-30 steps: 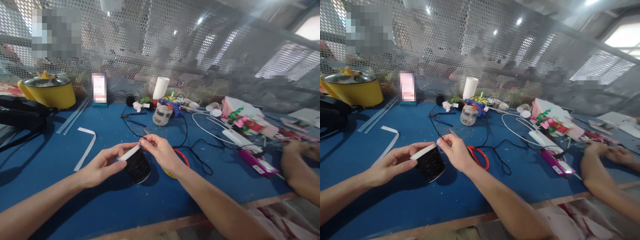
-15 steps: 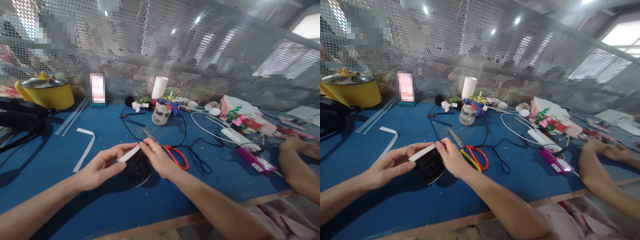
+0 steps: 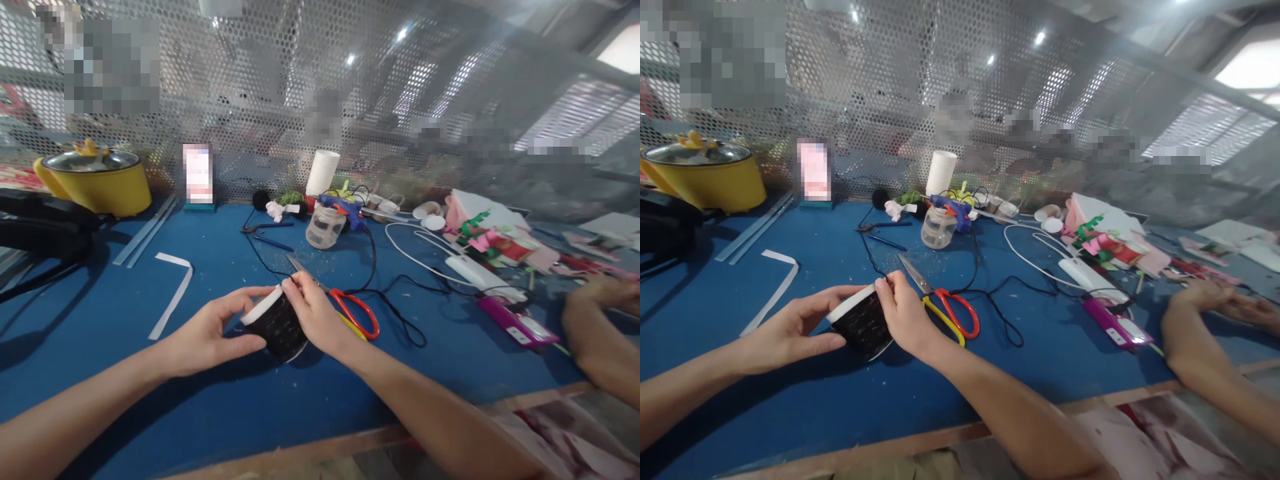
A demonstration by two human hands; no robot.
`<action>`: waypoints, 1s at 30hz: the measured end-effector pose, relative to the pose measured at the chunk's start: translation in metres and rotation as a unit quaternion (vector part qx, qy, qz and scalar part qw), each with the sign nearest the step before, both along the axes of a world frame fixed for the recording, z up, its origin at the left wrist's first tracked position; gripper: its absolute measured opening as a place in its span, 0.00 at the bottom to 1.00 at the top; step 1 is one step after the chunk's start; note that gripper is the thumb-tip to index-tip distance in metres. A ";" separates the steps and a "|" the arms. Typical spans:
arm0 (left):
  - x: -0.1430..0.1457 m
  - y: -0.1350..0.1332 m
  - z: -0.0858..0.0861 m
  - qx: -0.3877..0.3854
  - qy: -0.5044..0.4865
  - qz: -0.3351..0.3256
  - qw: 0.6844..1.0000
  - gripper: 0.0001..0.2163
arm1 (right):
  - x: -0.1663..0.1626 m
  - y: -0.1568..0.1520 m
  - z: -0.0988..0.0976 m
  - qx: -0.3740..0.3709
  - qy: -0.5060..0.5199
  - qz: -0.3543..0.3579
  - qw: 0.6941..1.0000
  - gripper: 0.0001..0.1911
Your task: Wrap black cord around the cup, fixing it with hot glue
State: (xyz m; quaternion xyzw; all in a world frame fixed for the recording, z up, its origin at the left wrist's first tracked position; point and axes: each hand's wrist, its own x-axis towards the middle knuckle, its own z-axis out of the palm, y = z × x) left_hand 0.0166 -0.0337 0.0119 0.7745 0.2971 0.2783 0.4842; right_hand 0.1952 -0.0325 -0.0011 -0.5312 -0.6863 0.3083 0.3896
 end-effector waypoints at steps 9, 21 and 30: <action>0.011 -0.011 -0.004 0.062 0.106 0.159 0.980 0.09 | -0.013 -0.009 -0.012 0.185 -0.118 -0.006 0.976 0.08; 0.015 -0.016 -0.011 0.004 0.057 0.144 0.988 0.07 | -0.015 -0.009 -0.013 0.259 -0.132 0.017 0.957 0.05; 0.013 -0.014 -0.013 -0.012 0.042 0.130 0.991 0.06 | -0.012 -0.009 -0.010 0.216 -0.087 0.036 0.972 0.06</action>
